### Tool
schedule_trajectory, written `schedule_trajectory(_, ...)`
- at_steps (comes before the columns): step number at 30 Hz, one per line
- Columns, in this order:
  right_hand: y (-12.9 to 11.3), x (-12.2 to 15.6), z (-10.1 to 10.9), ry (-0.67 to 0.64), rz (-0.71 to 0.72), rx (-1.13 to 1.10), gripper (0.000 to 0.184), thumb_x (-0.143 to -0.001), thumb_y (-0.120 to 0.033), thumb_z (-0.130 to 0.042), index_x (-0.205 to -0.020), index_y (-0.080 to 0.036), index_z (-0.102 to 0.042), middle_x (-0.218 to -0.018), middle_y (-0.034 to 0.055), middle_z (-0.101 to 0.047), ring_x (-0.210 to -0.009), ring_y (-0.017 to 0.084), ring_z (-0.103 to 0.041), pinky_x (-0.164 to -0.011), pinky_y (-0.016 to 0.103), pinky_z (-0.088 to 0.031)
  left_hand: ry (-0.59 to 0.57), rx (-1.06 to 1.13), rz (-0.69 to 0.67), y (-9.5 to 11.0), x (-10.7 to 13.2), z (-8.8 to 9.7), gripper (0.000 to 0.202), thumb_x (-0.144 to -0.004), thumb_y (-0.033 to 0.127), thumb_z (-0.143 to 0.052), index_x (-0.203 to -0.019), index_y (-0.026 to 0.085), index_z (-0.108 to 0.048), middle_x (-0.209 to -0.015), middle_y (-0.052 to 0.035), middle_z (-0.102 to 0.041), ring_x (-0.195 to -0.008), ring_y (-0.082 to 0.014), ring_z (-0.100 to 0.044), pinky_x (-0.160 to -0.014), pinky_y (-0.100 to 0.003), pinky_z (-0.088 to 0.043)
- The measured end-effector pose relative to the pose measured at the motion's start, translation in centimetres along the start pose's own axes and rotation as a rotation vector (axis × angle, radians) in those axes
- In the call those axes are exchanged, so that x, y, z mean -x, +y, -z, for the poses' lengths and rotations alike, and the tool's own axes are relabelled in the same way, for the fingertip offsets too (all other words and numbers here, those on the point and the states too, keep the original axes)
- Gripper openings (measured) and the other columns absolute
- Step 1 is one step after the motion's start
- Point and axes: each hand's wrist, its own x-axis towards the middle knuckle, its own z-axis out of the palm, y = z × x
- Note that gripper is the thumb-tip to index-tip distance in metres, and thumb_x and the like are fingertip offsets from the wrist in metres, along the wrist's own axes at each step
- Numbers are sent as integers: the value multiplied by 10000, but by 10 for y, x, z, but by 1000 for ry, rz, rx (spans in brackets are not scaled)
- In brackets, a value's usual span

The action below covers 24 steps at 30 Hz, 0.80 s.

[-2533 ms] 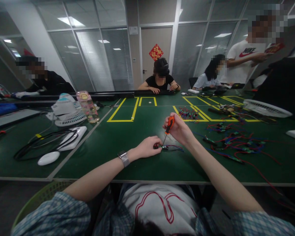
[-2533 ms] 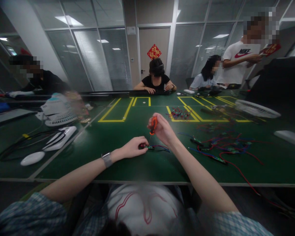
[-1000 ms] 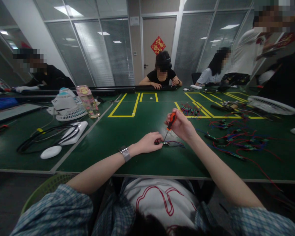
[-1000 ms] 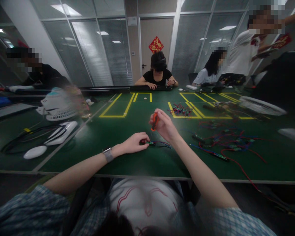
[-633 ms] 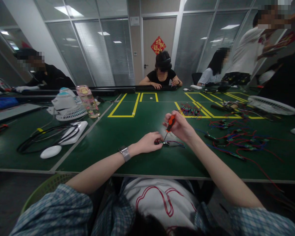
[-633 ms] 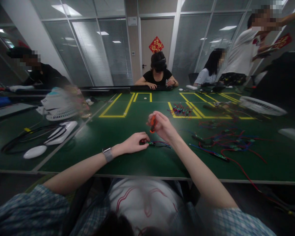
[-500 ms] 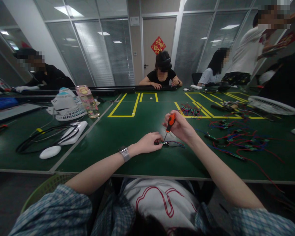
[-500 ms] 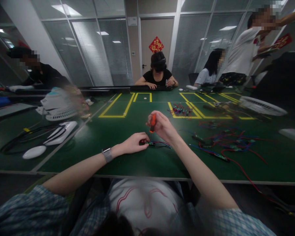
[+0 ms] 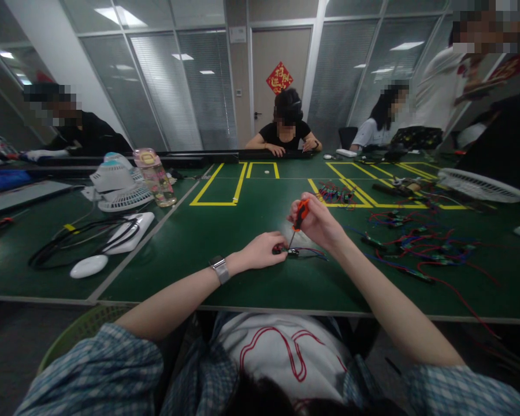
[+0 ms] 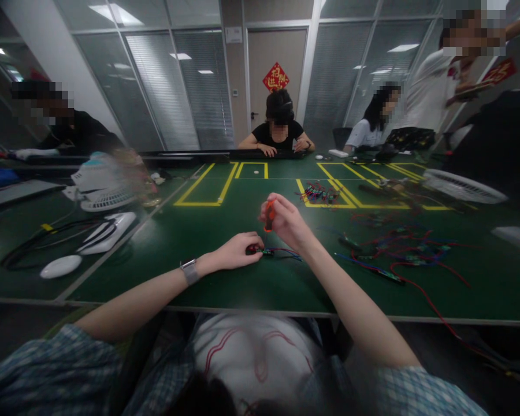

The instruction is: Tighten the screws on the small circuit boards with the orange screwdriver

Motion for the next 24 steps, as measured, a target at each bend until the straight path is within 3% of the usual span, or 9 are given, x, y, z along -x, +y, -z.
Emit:
schedule_trajectory(15,-1,0,-2,52,11,49,299,-665,-377,-851,-845,-279,-634,-734,-56,-646,-663,103,-590,-749,283,-542,1,-2,-5,-2,0,-1,111,-851,222,-612,-911,148,-667,-863,-30,-614,-746,-136,-564,-696,-234,-445)
schedule_trajectory(24,1,0,0,28,37,87,339,-793,-407,-729,-1108,-328,-633,-776,-51,-668,-665,105,-601,-704,272,-517,4,8,-18,-2,0,-1,95,-847,206,-616,-906,147,-660,-852,-24,-601,-746,-131,-557,-694,-225,-434)
